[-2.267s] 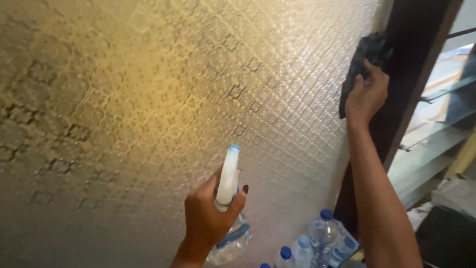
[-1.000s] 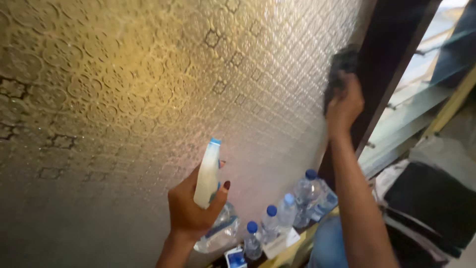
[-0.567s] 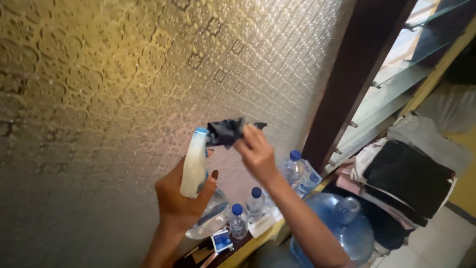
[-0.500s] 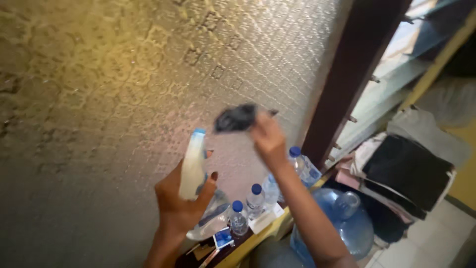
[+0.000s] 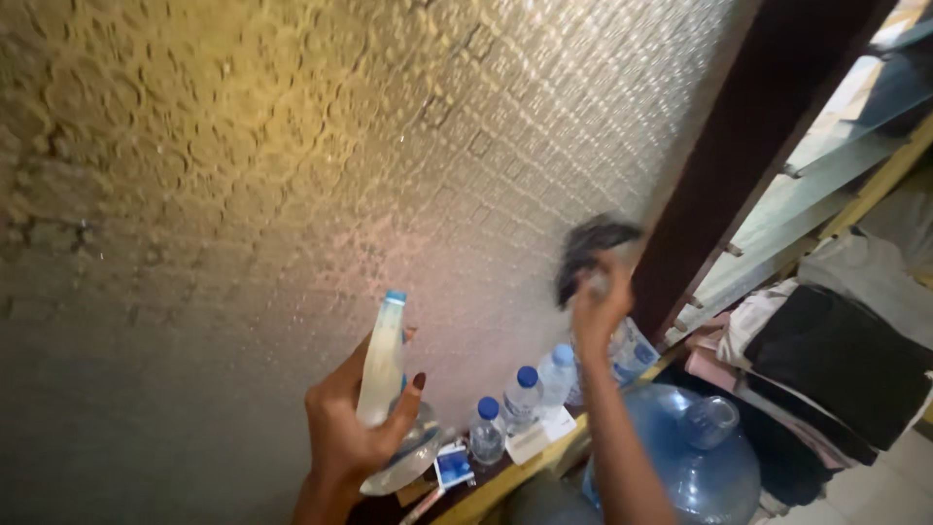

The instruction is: The person sprays a cleaning liquid from a bottle onto a textured glass partition and wipes the surface with a cloth.

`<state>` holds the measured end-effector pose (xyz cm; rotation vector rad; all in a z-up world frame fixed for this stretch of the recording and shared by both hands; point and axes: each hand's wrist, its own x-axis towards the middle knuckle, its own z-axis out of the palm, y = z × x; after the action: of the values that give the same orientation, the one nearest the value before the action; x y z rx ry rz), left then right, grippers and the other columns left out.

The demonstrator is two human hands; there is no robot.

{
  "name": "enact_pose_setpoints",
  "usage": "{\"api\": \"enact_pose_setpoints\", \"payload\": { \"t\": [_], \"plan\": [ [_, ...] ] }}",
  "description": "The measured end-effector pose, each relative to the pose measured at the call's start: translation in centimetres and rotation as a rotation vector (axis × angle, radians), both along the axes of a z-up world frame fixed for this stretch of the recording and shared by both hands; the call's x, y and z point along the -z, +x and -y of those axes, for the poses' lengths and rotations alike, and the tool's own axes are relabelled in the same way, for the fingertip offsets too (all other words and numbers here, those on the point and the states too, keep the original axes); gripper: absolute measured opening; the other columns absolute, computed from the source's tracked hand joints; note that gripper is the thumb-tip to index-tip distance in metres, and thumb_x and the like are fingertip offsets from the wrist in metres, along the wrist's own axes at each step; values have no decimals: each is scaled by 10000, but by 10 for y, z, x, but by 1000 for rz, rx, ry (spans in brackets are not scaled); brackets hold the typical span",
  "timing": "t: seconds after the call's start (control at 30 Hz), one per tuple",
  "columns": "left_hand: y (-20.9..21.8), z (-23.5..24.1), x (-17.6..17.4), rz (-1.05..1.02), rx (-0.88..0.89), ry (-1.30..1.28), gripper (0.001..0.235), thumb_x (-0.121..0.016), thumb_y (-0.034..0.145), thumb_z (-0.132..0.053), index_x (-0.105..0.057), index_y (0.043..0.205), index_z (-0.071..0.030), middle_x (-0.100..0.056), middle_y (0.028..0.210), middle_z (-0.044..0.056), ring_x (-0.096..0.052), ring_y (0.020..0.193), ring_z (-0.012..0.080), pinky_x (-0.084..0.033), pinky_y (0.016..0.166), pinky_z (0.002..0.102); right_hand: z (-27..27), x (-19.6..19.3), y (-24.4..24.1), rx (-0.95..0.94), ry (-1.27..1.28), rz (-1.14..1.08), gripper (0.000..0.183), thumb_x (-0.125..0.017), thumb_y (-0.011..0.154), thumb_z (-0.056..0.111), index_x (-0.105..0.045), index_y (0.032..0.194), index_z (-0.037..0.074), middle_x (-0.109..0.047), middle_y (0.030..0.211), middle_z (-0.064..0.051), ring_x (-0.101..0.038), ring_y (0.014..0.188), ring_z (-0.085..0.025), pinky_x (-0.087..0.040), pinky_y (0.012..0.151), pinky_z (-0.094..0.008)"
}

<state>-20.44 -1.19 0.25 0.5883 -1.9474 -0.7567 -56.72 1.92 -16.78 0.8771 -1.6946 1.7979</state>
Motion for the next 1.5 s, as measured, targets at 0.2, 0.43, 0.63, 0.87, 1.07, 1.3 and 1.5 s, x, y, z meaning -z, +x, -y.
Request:
{"api": "enact_pose_setpoints", "payload": {
  "t": [0.2, 0.43, 0.63, 0.87, 1.07, 1.3, 1.5],
  "plan": [
    [-1, -5, 18, -42, 64, 227, 508, -758, 761, -102, -701, 1265, -86, -740, 737, 63, -689, 634, 69, -594, 626, 267, 1, 67, 90, -26, 301, -292, 364, -630, 791, -95, -651, 1143, -2, -635, 1212, -273, -599, 1138, -464, -511, 973, -487],
    [27, -8, 43, -63, -155, 68, 455, -765, 719, -81, -737, 1173, -76, -802, 937, 71, -702, 700, 116, -568, 681, 297, 2, -65, 36, 21, 17, 249, 370, -607, 867, -74, -682, 1206, 55, -628, 1126, -172, -624, 1046, -331, -557, 816, -420],
    [30, -12, 31, -55, -268, 45, 420, -759, 753, -127, -736, 1170, -85, -746, 781, 62, -714, 648, 124, -562, 634, 305, 31, -89, 101, 32, -36, -352, 348, -590, 821, -118, -740, 1091, 42, -726, 1099, -96, -682, 1101, -290, -536, 967, -453],
    [36, -13, 17, -167, -124, -53, 403, -763, 790, -167, -719, 1174, -52, -769, 869, 66, -756, 771, 135, -590, 681, 309, 14, -82, 91, -106, -41, -863, 95, -705, 796, 11, -638, 861, 30, -699, 975, -126, -643, 989, -351, -518, 800, -457],
    [36, -3, 3, -112, -134, -19, 368, -746, 781, -129, -736, 1138, -40, -801, 942, 76, -766, 751, 125, -600, 694, 300, 19, -235, 11, -247, -228, -119, 314, -694, 864, -47, -722, 1153, 74, -427, 1354, -178, -610, 1086, -325, -554, 801, -424],
    [29, -11, -3, -217, -34, 15, 336, -731, 824, -74, -707, 1155, -22, -786, 998, 75, -730, 713, 96, -596, 672, 267, 40, -174, 73, -225, 22, -909, 262, -702, 842, -25, -733, 1086, 65, -663, 1201, -165, -679, 1116, -377, -557, 995, -472],
    [47, -12, -20, -169, -114, 60, 410, -750, 786, -66, -709, 1193, -57, -800, 977, 54, -772, 760, 86, -610, 671, 262, 36, -213, 19, 126, 65, -961, 167, -754, 807, -7, -698, 963, 11, -684, 1072, -211, -657, 1066, -389, -519, 983, -533]
  ]
}}
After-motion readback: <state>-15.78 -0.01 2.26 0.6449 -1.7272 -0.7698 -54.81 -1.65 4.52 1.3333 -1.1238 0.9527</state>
